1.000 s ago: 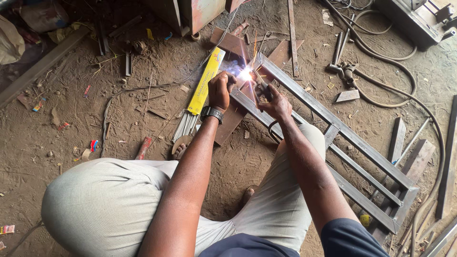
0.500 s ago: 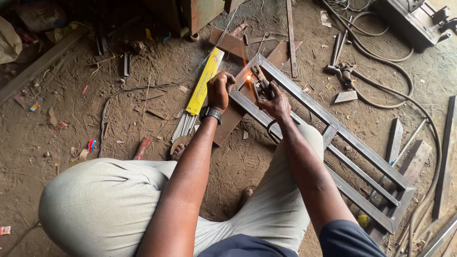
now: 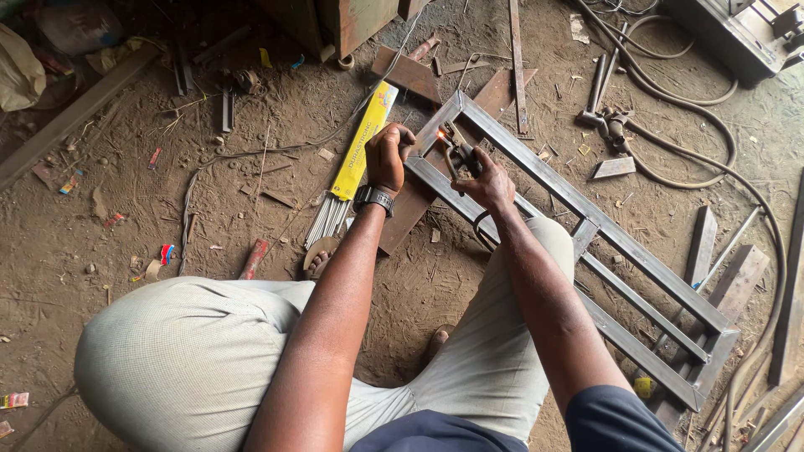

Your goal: The person is welding a rectangular metal frame on the ground. They use a welding torch to join the metal pieces, creating bright sparks. The person adjusts the frame's position and continues welding different sections.

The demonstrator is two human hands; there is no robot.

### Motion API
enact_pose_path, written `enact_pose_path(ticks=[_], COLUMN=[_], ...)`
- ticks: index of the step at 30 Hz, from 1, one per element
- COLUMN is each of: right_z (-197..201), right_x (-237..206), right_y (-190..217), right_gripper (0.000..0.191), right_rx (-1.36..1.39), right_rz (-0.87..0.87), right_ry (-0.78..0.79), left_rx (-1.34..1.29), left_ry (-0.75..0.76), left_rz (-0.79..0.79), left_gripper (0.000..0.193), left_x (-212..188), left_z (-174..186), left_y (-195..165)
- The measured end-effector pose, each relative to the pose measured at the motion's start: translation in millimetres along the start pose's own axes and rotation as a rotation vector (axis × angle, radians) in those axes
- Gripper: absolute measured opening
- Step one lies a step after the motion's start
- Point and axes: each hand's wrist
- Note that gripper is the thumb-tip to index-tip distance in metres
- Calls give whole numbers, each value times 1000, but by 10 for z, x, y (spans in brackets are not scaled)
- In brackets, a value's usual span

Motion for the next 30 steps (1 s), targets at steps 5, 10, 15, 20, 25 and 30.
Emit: enact_pose_path(ticks=[5,10,15,20,25,30], right_z=[-37,-59,-39,-6,19,-16], right_x=[52,74,66,15,2,65], right_y=[-41,-76,-78,-14,14,-32], right_gripper=[103,102,99,104,101,103], right_rx=[15,-12,39,-7,-23,17], right_rz=[-14,-21,15,-6,-34,12], right_ry=[18,34,45,17,38,36], left_rx=[44,75,57,55,95,-2], left_ry=[-15,-18,-26,-37,-35,-29], left_rz=[-8,2,24,20,12,23], left_gripper=[53,65,60,55,51,47], left_x=[11,2,18,13,21,35], left_z=[-21,-31,-25,-35,-27,-39], left_y=[43,68,66,44,35,67])
Point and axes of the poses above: each hand's wrist, its own x-axis towards the middle knuckle, its own z-axis out of the back of the hand, y = z × x, and after that the axes turned 10 degrees about y, right-handed
